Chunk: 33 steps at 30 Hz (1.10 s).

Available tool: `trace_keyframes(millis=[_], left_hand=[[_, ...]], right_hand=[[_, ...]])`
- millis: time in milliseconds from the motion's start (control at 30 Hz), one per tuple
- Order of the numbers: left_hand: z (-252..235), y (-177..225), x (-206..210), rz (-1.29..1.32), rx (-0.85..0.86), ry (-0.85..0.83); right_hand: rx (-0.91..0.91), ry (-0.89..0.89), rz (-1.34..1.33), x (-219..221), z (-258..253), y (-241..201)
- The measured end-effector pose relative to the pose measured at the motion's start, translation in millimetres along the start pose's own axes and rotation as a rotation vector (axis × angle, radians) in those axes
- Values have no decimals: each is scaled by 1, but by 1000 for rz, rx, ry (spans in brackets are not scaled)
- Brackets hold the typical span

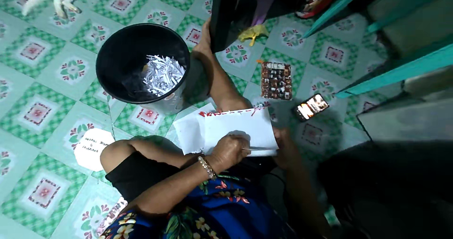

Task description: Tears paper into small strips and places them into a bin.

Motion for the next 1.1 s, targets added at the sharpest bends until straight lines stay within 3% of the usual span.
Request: trace_keyframes(millis=[100,200,267,367,467,533,567,667,767,900,1000,1100], left_hand=[[-7,-7,-1,107,-79,-4],[-12,-9,-1,110,-34,-40],[-13,-9,-4,71,-13,-35],[-12,-19,-20,-55,-31,104],[-11,-43,-54,-109,-120,300],[-9,-76,-77,-60,-227,454],[-6,-96,-87,-13,-301,508],[21,-155,-113,29,-511,621],[53,-186,-126,-45,-585,650],[80,-201,-130,3,-653,773],[117,-213,-144,-14,-648,910],[138,-192,-148,65,-557,883]], right_hand=[[41,21,37,-4,-2,7],[199,91,188,-10,-8,15],[171,72,267,-7,-9,12],[165,48,310,8,-9,7],[-33,97,356,13,-8,14],[-159,137,419,10,-3,17],[-126,157,463,7,2,16],[78,219,541,-18,15,20],[7,220,495,-35,21,31],[18,248,601,-41,21,22],[121,399,692,-79,25,7],[124,491,695,-100,37,-2]])
Point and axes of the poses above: each hand's wrist, its own z-axis away from the middle knuckle, its own x-axis out of the palm, y = z × x, the point moved 6 cm from there along -z, towards the middle knuckle, and after that the axes turned 5 degrees about y, right-handed, at the moved point
